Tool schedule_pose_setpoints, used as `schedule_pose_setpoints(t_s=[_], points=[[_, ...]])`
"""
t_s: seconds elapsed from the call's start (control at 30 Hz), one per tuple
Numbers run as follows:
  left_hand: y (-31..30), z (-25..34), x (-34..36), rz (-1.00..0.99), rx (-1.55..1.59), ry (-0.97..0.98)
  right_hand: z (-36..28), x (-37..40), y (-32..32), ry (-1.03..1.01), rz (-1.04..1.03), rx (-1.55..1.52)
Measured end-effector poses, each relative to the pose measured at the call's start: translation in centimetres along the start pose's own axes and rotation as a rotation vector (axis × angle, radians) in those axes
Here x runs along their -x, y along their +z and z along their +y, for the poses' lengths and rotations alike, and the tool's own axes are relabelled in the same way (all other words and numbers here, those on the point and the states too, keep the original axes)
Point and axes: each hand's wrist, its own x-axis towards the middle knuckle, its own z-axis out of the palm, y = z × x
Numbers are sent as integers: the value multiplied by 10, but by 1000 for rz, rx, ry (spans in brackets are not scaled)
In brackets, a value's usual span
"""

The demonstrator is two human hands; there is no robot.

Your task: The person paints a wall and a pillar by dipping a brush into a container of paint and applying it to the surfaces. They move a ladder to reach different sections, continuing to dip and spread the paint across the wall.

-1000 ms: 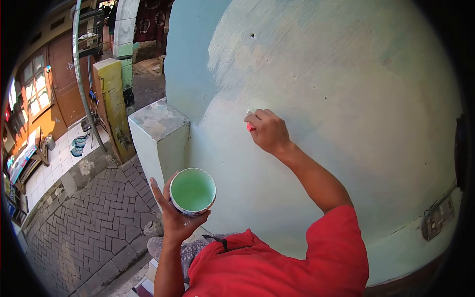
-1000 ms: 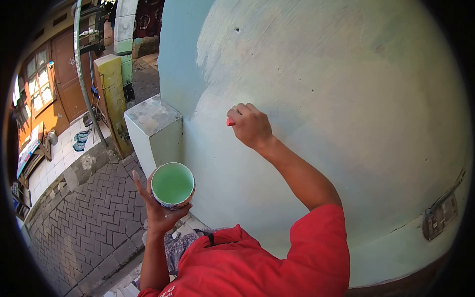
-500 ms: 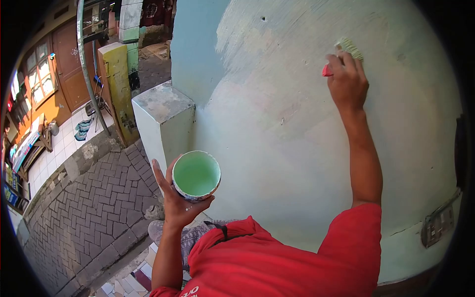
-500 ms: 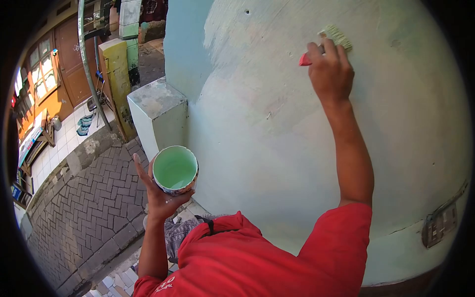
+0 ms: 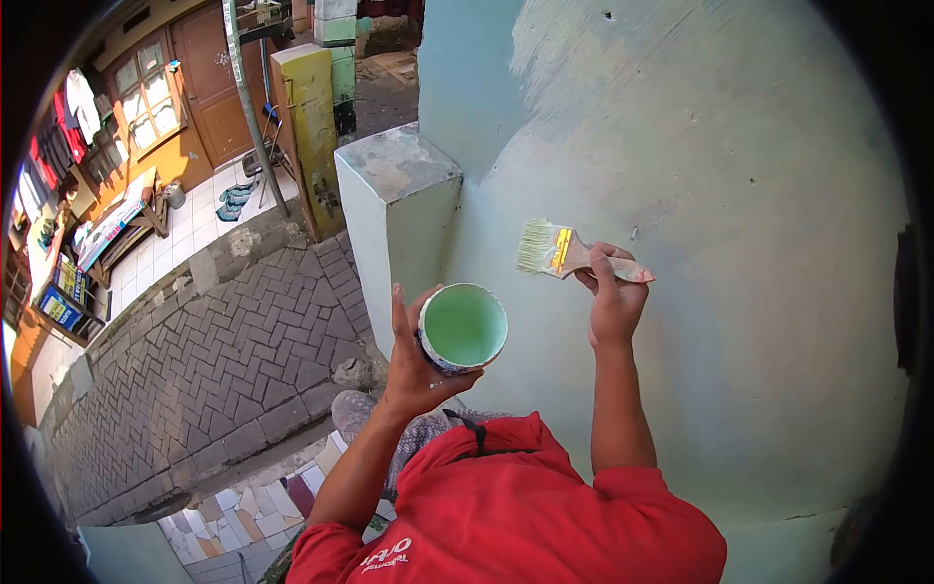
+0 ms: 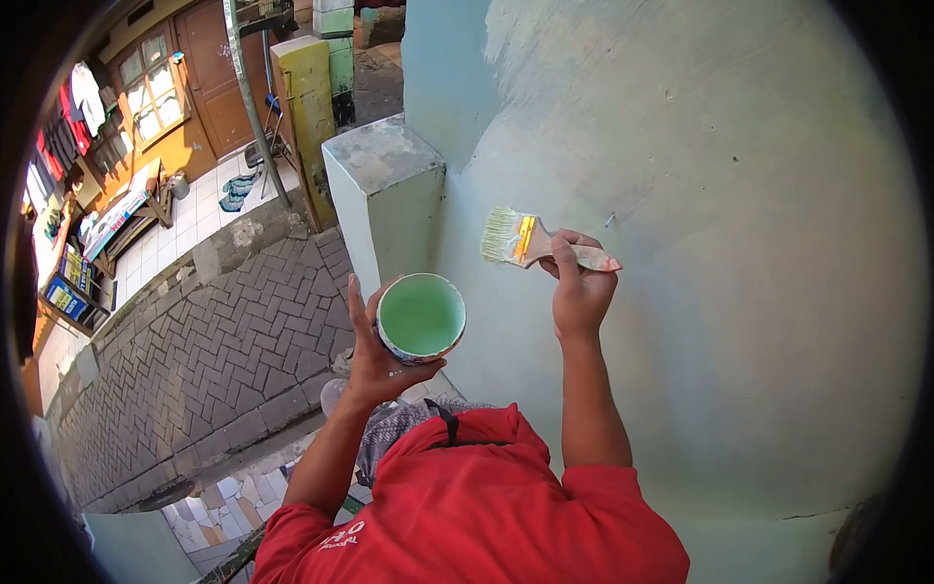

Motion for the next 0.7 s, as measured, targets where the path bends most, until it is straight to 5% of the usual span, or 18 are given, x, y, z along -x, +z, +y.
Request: schedule_pose_setpoints(t_s=[0.23, 0.47, 0.7], points=[[10, -4, 5, 4, -81, 28, 5, 16, -35, 386, 64, -331], [14, 3, 3, 137, -192, -36, -3, 29, -20, 371, -47, -509], [7, 16, -12, 207, -229, 160, -26, 55, 17, 366, -109, -590]])
